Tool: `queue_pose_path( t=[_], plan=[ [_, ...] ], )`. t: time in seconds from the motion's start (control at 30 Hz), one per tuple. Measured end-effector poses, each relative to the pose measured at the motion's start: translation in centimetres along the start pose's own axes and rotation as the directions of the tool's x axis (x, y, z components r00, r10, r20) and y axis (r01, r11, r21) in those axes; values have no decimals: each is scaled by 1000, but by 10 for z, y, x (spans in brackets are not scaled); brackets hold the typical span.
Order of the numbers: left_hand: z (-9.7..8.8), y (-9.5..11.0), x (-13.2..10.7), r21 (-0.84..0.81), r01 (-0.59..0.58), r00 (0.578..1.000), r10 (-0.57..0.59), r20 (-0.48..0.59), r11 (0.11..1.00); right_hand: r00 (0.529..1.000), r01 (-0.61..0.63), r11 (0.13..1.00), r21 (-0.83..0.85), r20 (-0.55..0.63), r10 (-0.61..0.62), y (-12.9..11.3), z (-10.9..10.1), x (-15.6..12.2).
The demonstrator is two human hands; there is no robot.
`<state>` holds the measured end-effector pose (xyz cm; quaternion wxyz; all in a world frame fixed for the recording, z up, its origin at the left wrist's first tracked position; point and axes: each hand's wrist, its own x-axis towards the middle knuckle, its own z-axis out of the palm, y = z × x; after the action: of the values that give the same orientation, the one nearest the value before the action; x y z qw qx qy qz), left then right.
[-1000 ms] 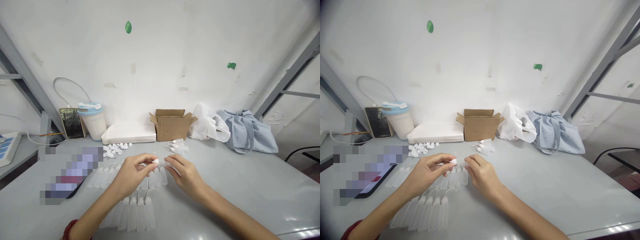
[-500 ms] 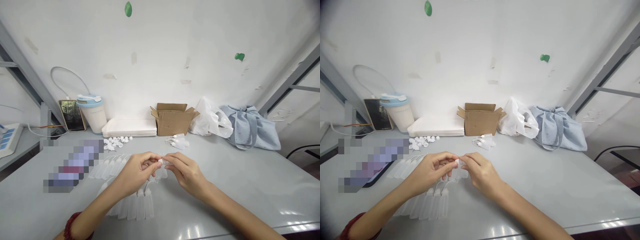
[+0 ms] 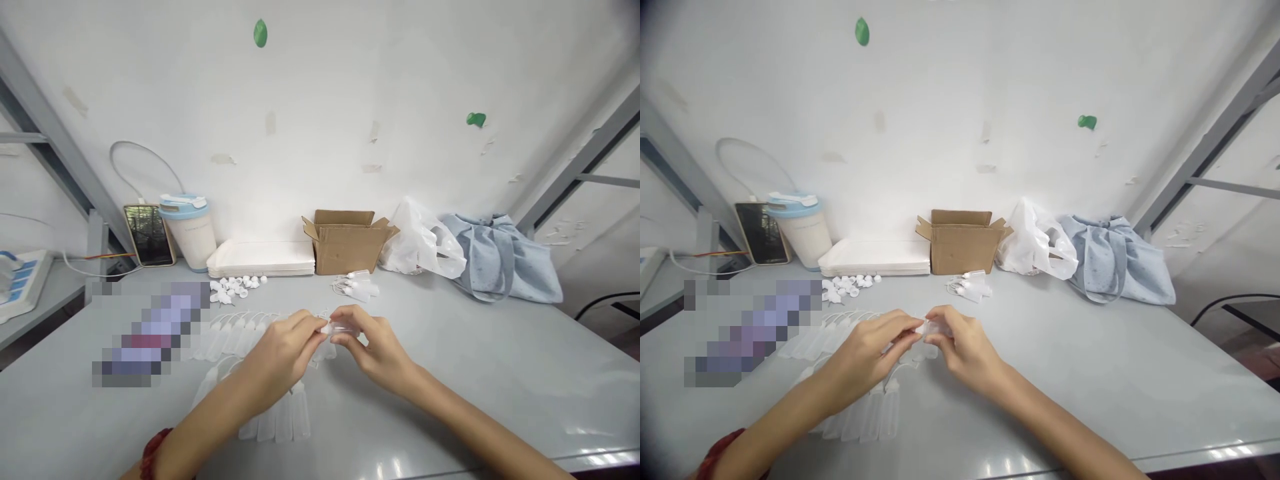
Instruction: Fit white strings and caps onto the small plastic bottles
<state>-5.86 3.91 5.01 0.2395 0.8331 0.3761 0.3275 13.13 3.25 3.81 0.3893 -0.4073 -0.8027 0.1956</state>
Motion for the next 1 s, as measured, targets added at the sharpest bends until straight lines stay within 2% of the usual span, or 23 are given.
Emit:
queue_pose_path(
  t=[0.07,0.1,0.17,0.23,0.3,0.37,0.43,0.57,0.7,0.77,0.87,0.93,1.0],
  plan=[
    [3,-1,-1,92,-78,996,82,-32,993,996,-87,995,43,-2,88,-2,-1,2],
    [2,-1,-1,72,-53,998,56,-41,996,993,-115,992,48,-9,116,-3,-1,2],
    [-1,2,1,-62,87,996,-89,-25,994,991,-128,991,38,-32,129,-6,-1,3],
    [-7,6,3,-194,253,967,-244,67,948,994,-88,996,16,-60,89,-8,0,2],
    [-12,9,4,-230,332,941,-305,143,915,996,-23,1000,-3,-82,23,-9,1,0],
    [-15,10,5,-209,318,944,-288,159,925,996,18,1000,-1,-84,-18,-10,1,-1],
    [-15,9,4,-180,261,962,-240,131,948,998,0,999,47,-62,2,-11,0,-1],
    [-8,5,1,-44,87,996,-85,35,995,988,-151,965,216,21,150,-12,-3,1],
    [-4,3,1,61,-16,1000,18,-26,998,962,-273,901,338,86,259,-13,-5,5],
    [-6,4,3,38,10,1000,-9,-25,999,947,-321,868,379,123,296,-15,-6,6],
    [-10,4,7,-48,144,987,-140,80,988,932,-361,838,410,195,306,-15,-6,7],
    [-12,3,8,-76,230,968,-220,122,970,937,-340,861,378,214,276,-13,-5,6],
    [-14,1,9,-97,294,952,-283,115,951,962,-252,934,254,175,212,-8,-2,5]
  ],
)
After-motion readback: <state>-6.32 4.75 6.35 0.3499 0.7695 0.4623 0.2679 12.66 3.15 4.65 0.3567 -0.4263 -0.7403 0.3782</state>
